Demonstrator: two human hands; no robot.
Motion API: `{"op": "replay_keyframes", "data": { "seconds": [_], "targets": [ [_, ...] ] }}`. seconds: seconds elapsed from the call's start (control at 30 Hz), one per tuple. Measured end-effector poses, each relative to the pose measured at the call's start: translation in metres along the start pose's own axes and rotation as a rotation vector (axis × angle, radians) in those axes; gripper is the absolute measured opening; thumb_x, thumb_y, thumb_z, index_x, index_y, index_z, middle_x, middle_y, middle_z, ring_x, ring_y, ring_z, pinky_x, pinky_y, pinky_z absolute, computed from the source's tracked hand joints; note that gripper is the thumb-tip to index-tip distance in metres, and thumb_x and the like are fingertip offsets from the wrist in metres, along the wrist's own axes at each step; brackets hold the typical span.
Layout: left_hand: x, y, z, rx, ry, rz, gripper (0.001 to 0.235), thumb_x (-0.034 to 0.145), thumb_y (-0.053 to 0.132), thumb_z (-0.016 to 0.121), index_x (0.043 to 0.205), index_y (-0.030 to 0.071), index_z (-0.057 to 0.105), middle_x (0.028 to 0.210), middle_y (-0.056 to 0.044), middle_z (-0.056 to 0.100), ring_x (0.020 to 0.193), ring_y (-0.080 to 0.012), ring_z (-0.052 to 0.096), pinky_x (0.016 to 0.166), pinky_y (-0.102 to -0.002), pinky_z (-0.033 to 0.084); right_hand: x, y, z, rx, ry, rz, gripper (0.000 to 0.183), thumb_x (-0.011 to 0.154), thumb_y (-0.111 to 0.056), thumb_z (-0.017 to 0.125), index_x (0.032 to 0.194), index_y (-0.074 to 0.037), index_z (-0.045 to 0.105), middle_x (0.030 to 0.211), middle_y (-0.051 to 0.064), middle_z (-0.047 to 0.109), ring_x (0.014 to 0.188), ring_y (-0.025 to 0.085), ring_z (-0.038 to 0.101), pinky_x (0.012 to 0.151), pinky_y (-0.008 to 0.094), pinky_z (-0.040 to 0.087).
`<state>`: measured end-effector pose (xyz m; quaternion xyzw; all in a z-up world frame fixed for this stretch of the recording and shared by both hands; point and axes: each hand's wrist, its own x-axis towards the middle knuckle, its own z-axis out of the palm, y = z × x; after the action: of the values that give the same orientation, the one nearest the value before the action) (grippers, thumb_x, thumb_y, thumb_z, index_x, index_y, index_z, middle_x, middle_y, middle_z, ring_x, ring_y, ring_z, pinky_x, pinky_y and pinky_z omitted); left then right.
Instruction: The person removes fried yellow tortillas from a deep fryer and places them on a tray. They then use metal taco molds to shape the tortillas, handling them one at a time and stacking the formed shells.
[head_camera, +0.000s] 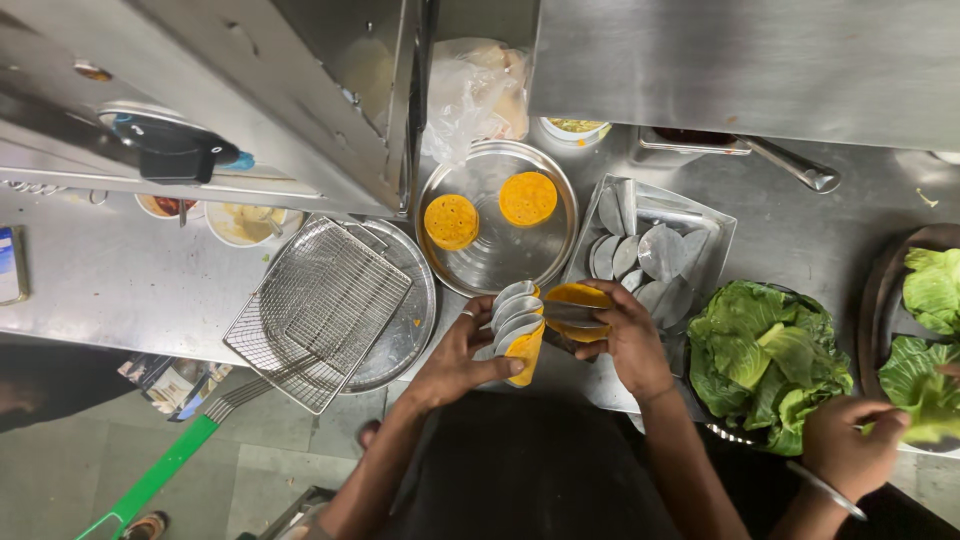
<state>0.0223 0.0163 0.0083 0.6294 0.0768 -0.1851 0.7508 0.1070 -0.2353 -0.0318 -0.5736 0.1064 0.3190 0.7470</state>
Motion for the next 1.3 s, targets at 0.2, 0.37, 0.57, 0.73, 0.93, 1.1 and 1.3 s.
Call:
{"op": "replay_keyframes", "data": {
  "seconds": [0.2, 0.37, 0.57, 0.73, 0.93, 1.1, 1.3],
  "targets": [
    [-0.001, -0.015, 0.0, -0.209, 0.014, 0.015, 0.09, 0.075, 0.023, 0.085, 0.147, 0.0, 0.035, 0.144, -0.018, 0.051, 0.138, -0.0302, 0.051, 0.117, -0.044, 0.042, 0.002, -0.001, 0.002, 0.102, -0.099, -0.002, 0.039, 0.095, -0.005, 0.042, 0.131, 0.002, 0.056, 0.124, 0.023, 0.068, 0.093, 0.034, 0.074, 0.064, 0.038, 0.063],
    [0.002, -0.02, -0.002, -0.231, 0.017, 0.028, 0.092, 0.075, 0.024, 0.085, 0.148, -0.001, 0.035, 0.145, -0.02, 0.051, 0.138, -0.0319, 0.052, 0.117, -0.046, 0.043, 0.001, 0.003, -0.001, 0.331, -0.271, -0.029, 0.043, 0.096, -0.01, 0.041, 0.133, 0.006, 0.054, 0.124, 0.026, 0.067, 0.098, 0.036, 0.074, 0.074, 0.042, 0.065],
    [0.002, -0.019, -0.003, -0.196, 0.008, 0.031, 0.097, 0.074, 0.026, 0.087, 0.149, -0.001, 0.03, 0.146, -0.019, 0.049, 0.14, -0.0335, 0.05, 0.118, -0.047, 0.043, -0.002, 0.0, 0.0, 0.087, -0.174, -0.088, 0.047, 0.091, 0.0, 0.045, 0.137, 0.006, 0.053, 0.127, 0.024, 0.066, 0.089, 0.033, 0.073, 0.065, 0.038, 0.062],
    [0.004, -0.016, -0.003, -0.163, 0.007, 0.027, 0.103, 0.071, 0.029, 0.088, 0.151, 0.001, 0.029, 0.15, -0.019, 0.045, 0.142, -0.0361, 0.047, 0.119, -0.049, 0.041, -0.002, -0.008, 0.009, 0.069, -0.123, -0.082, 0.046, 0.09, -0.004, 0.051, 0.135, 0.004, 0.053, 0.128, 0.021, 0.065, 0.089, 0.033, 0.074, 0.063, 0.037, 0.062],
    [0.002, -0.013, -0.001, -0.117, 0.017, 0.003, 0.104, 0.069, 0.03, 0.088, 0.151, 0.003, 0.029, 0.151, -0.019, 0.044, 0.142, -0.038, 0.048, 0.119, -0.051, 0.04, -0.009, -0.018, 0.01, 0.055, -0.219, -0.104, 0.051, 0.089, -0.01, 0.058, 0.138, 0.003, 0.054, 0.131, 0.02, 0.065, 0.099, 0.029, 0.074, 0.067, 0.033, 0.064],
    [-0.002, -0.011, -0.001, -0.13, 0.013, 0.035, 0.103, 0.071, 0.025, 0.087, 0.152, 0.003, 0.028, 0.152, -0.017, 0.043, 0.144, -0.0342, 0.045, 0.121, -0.049, 0.038, -0.008, -0.016, 0.009, -0.029, -0.217, -0.124, 0.055, 0.084, -0.001, 0.067, 0.138, 0.001, 0.053, 0.13, 0.019, 0.064, 0.1, 0.026, 0.071, 0.065, 0.035, 0.064],
    [-0.009, -0.006, 0.0, -0.097, 0.009, 0.099, 0.098, 0.074, 0.021, 0.087, 0.152, 0.003, 0.031, 0.153, -0.016, 0.046, 0.148, -0.0303, 0.043, 0.125, -0.047, 0.032, -0.01, -0.017, 0.011, -0.128, -0.169, -0.135, 0.054, 0.085, 0.005, 0.067, 0.138, 0.0, 0.055, 0.129, 0.018, 0.065, 0.102, 0.025, 0.07, 0.067, 0.034, 0.064]
  ]
}}
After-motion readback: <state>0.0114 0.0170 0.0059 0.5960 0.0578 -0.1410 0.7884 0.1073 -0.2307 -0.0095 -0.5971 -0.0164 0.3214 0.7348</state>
